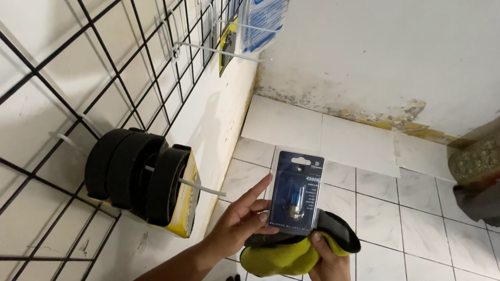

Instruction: The person wipes the front and back of a packaged motorcycle chain with a yellow cloth, then picks up a packaged LED bulb and wipes its front and back surfaces. The person holds the items with both hands and rotates them to access different sides while cleaning.

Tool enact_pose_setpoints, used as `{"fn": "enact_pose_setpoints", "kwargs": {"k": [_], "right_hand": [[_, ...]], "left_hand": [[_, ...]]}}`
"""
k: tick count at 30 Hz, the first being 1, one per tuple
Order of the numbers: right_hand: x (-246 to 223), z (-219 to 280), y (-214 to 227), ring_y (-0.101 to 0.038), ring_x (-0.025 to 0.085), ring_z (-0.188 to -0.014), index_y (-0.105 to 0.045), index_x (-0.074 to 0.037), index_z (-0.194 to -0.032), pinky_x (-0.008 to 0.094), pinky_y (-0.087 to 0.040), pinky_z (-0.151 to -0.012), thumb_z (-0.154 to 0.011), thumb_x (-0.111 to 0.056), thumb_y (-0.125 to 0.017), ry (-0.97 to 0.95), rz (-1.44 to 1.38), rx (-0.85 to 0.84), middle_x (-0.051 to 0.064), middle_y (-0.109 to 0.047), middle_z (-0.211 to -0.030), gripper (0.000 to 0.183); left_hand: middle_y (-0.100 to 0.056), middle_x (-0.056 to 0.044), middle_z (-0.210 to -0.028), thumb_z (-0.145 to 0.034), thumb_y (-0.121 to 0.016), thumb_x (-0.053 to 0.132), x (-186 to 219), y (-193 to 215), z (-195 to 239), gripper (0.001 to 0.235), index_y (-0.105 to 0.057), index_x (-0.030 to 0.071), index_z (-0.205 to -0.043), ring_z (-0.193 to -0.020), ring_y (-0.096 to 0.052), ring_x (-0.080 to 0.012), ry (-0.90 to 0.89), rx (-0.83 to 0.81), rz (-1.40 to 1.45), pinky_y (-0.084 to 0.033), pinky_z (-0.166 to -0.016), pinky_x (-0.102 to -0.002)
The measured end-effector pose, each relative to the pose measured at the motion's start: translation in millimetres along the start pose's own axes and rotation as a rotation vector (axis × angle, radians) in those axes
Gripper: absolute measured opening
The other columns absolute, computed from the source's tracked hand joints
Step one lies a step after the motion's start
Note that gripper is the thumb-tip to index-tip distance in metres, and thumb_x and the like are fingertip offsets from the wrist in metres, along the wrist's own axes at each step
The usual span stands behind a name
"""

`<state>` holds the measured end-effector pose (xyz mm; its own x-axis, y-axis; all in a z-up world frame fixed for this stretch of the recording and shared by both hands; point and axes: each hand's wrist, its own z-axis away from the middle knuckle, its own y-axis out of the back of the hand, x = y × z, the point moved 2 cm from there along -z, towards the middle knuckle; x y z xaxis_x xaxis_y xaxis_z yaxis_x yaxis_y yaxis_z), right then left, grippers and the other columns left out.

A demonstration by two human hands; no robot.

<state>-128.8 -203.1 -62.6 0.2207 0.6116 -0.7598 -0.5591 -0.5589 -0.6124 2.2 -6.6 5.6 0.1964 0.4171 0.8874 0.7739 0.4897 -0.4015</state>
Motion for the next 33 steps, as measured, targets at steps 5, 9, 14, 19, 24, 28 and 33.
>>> {"fn": "enact_pose_setpoints", "kwargs": {"k": [5, 9, 14, 19, 24, 28, 33], "right_hand": [[2, 1, 2, -0.067, 0.034, -0.098, -0.062, 0.003, -0.119, 0.049, -0.054, -0.089, -0.088, 0.004, -0.064, -0.013, 0.020, 0.037, 0.021, -0.069, -0.108, 0.032], [-3, 6, -1, -0.065, 0.033, -0.100, -0.061, 0.004, -0.122, 0.048, -0.051, -0.090, -0.090, 0.003, -0.062, -0.035, 0.033, 0.058, 0.022, -0.068, -0.110, 0.033], [-8, 2, -7, -0.061, 0.032, -0.103, -0.058, 0.008, -0.125, 0.043, -0.046, -0.089, -0.094, 0.004, -0.056, -0.042, 0.059, 0.114, 0.023, -0.065, -0.115, 0.031], [-12, -5, -23, -0.057, 0.035, -0.109, -0.053, 0.005, -0.129, 0.049, -0.044, -0.094, -0.092, 0.002, -0.054, -0.095, 0.052, 0.114, 0.024, -0.061, -0.120, 0.036], [-10, -16, -26, -0.059, 0.034, -0.108, -0.054, 0.004, -0.131, 0.047, -0.046, -0.093, -0.094, 0.003, -0.053, -0.130, 0.074, 0.142, 0.024, -0.061, -0.120, 0.037], [6, -29, 13, -0.070, 0.023, -0.108, -0.061, -0.001, -0.128, 0.034, -0.061, -0.084, -0.086, 0.006, -0.067, 0.561, 0.987, -0.361, 0.015, -0.064, -0.131, 0.043], [6, -37, 9, -0.071, 0.024, -0.108, -0.064, -0.003, -0.125, 0.036, -0.062, -0.084, -0.084, 0.005, -0.069, 0.522, 0.962, -0.356, 0.015, -0.065, -0.130, 0.042]], "left_hand": [[-0.063, -0.028, -0.135, -0.103, -0.052, 0.022, -4, 1, 1, 0.074, -0.012, 0.011, -0.164, -0.109, -0.071, -0.0291, -0.013, -0.012, -0.015, -0.066, -0.089, -0.037], [-0.064, -0.025, -0.132, -0.104, -0.048, 0.013, -4, -3, 1, 0.070, -0.011, 0.009, -0.164, -0.109, -0.070, -0.0267, -0.028, -0.040, -0.056, -0.064, -0.092, -0.037], [-0.063, -0.026, -0.130, -0.107, -0.043, 0.013, -4, -8, -4, 0.066, -0.008, 0.008, -0.163, -0.105, -0.070, -0.0253, -0.080, -0.045, -0.126, -0.063, -0.093, -0.035], [-0.065, -0.023, -0.126, -0.107, -0.044, 0.015, -7, -2, -10, 0.068, -0.007, 0.007, -0.164, -0.103, -0.070, -0.0219, -0.101, -0.020, -0.176, -0.063, -0.092, -0.033], [-0.065, -0.022, -0.127, -0.106, -0.042, 0.008, -2, 4, -15, 0.067, -0.008, 0.009, -0.164, -0.103, -0.071, -0.0222, -0.070, 0.015, -0.222, -0.064, -0.092, -0.033], [-0.067, -0.022, -0.124, -0.107, -0.042, 0.011, 5, 8, -15, 0.066, -0.008, 0.008, -0.164, -0.101, -0.071, -0.0222, -0.119, 0.014, -0.246, -0.064, -0.089, -0.033], [-0.066, -0.024, -0.124, -0.106, -0.042, 0.008, 7, 10, -14, 0.067, -0.008, 0.008, -0.164, -0.101, -0.070, -0.0227, -0.119, 0.032, -0.218, -0.064, -0.090, -0.034]]}}
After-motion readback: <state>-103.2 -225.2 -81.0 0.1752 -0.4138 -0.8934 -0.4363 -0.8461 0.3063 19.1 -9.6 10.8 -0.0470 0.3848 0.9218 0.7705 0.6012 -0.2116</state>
